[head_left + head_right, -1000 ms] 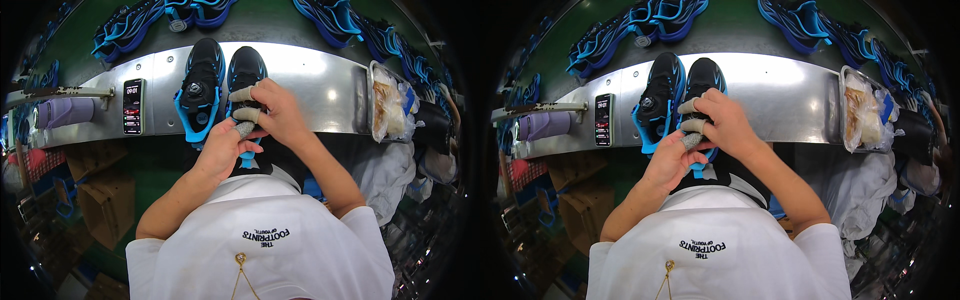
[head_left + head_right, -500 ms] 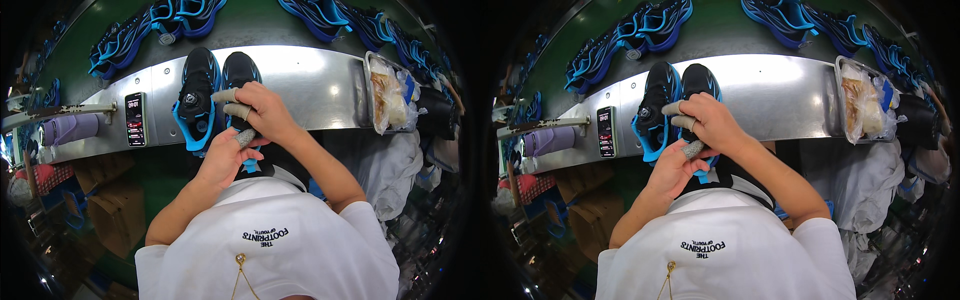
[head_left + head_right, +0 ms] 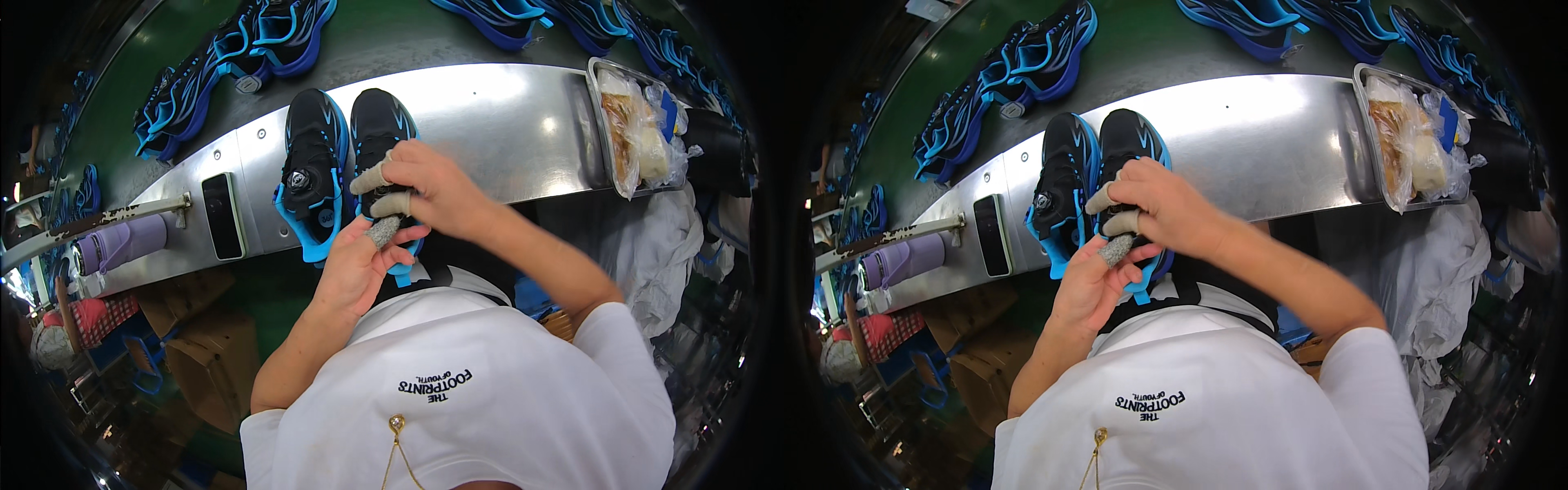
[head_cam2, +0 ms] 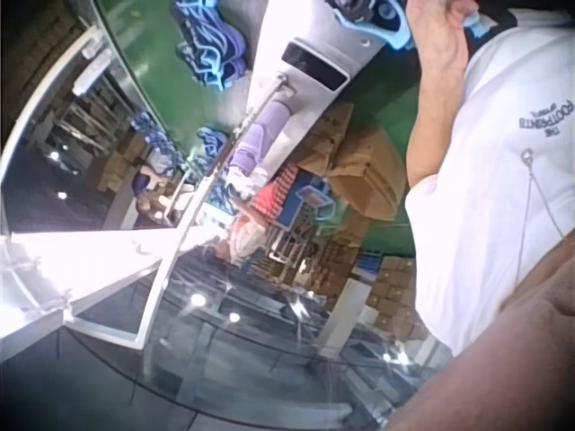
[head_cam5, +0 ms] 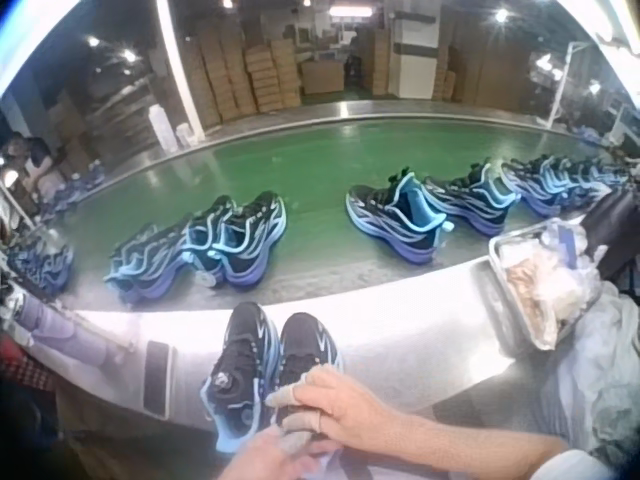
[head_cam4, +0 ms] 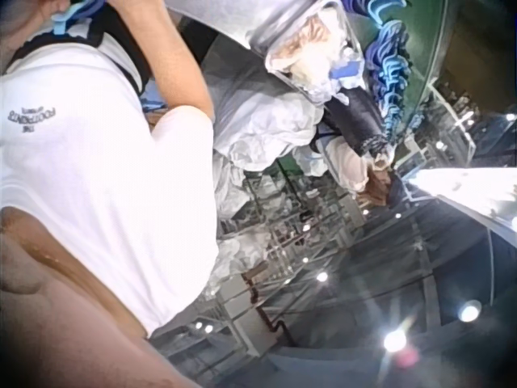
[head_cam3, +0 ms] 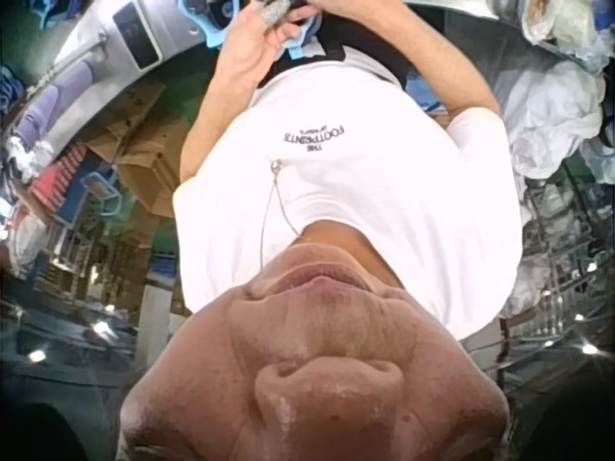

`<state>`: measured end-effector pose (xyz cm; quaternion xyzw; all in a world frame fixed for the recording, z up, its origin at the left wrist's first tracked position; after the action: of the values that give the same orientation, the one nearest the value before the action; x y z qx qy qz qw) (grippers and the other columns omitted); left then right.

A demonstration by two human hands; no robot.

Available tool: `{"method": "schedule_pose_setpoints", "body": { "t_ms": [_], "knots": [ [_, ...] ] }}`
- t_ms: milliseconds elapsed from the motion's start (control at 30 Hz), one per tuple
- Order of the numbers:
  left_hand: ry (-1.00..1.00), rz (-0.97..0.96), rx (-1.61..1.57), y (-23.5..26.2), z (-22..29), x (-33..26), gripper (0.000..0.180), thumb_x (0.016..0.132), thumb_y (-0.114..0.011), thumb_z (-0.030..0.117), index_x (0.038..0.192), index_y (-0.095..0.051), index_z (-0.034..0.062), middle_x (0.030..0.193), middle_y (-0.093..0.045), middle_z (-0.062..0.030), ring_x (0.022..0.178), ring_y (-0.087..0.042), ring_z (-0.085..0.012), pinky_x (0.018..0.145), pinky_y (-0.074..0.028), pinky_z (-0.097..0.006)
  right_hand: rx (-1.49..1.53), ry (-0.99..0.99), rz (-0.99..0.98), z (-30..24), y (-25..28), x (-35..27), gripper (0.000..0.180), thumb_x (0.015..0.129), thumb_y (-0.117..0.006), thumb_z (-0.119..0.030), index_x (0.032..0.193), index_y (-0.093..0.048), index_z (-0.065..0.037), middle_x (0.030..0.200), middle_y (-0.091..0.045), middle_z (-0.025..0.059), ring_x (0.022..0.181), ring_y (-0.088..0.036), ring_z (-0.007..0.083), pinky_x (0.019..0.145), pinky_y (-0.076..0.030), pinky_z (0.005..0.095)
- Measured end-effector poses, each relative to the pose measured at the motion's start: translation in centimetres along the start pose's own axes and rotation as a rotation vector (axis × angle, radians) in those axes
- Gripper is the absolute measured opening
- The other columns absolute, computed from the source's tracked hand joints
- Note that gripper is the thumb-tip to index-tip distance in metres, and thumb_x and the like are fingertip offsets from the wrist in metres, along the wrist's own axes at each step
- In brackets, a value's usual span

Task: The person turns and presses the dial lace mechanisms on pairs of sneakers by hand, then places the sneakers onto the conveyor belt.

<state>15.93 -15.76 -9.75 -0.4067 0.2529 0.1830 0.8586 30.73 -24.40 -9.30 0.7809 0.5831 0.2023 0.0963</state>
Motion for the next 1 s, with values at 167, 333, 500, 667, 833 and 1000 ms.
{"method": "schedule_pose_setpoints", "body": {
  "t_ms": [167,333,500,667,833,1000],
  "knots": [
    [0.031,-0.039,0.005,0.0,0.3,-0.1,0.026,0.100,-0.048,0.008,0.122,-0.053,-0.0042,0.116,-0.062,-0.0143,0.108,-0.065,-0.0287,0.075,-0.057,-0.033,-0.047,-0.181,0.252,-0.8,-0.7,-0.9,0.038,0.076,-0.072,-0.013,0.114,-0.072,-0.013,0.083,-0.053,0.0055,0.083,-0.052,0.0209,0.079,-0.045,0.0311],
    [0.087,-0.033,0.035,-0.4,1.2,-0.3,0.024,0.100,-0.047,0.007,0.120,-0.054,-0.0047,0.118,-0.061,-0.0153,0.107,-0.065,-0.0285,0.077,-0.057,-0.033,0.017,0.026,-0.082,0.3,1.8,0.8,0.044,0.080,-0.067,-0.009,0.123,-0.067,-0.014,0.082,-0.055,0.0083,0.087,-0.054,0.0243,0.082,-0.046,0.0374],
    [-0.023,0.037,-0.006,-1.3,-0.4,-0.2,0.027,0.098,-0.044,0.004,0.122,-0.052,-0.0058,0.119,-0.061,-0.0163,0.106,-0.065,-0.0268,0.079,-0.056,-0.032,0.004,-0.040,0.007,-0.7,1.1,0.8,0.040,0.079,-0.066,-0.005,0.118,-0.068,-0.012,0.083,-0.053,0.0081,0.084,-0.055,0.0262,0.077,-0.046,0.0370],
    [-0.065,0.035,-0.011,-1.5,-0.5,-0.2,0.027,0.097,-0.046,0.007,0.120,-0.052,-0.0048,0.111,-0.065,-0.0149,0.093,-0.065,-0.0213,0.081,-0.056,-0.032,-0.110,-0.170,0.374,-1.5,-2.0,-1.0,0.043,0.074,-0.075,-0.012,0.117,-0.069,-0.015,0.082,-0.051,0.0046,0.077,-0.052,0.0189,0.072,-0.046,0.0303],
    [-0.177,0.091,0.831,-1.6,6.3,-4.1,0.020,0.094,-0.063,0.010,0.110,-0.071,0.0024,0.093,-0.068,-0.0086,0.070,-0.063,-0.0127,0.066,-0.050,-0.022,0.041,-0.369,0.168,-0.4,1.7,1.4,0.053,0.078,-0.077,-0.025,0.128,-0.062,-0.016,0.091,-0.059,0.0109,0.078,-0.057,0.0236,0.072,-0.048,0.0343],
    [-0.770,0.424,1.389,2.9,8.9,-0.2,0.038,0.074,-0.071,0.002,0.112,-0.068,0.0043,0.095,-0.056,-0.0067,0.074,-0.049,-0.0186,0.067,-0.043,-0.029,-0.259,-0.234,0.219,4.0,1.1,7.1,0.056,0.085,-0.072,-0.031,0.137,-0.056,-0.014,0.109,-0.061,0.0155,0.091,-0.057,0.0245,0.082,-0.048,0.0351]
  ]
}}
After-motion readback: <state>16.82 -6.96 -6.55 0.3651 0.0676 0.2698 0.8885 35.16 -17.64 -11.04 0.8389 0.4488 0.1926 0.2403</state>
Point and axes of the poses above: each hand's wrist, its own x-axis towards the middle knuckle, its own y-axis out of the back of the hand, z = x × y, the point moved 2 cm from there along x, towards the middle knuckle
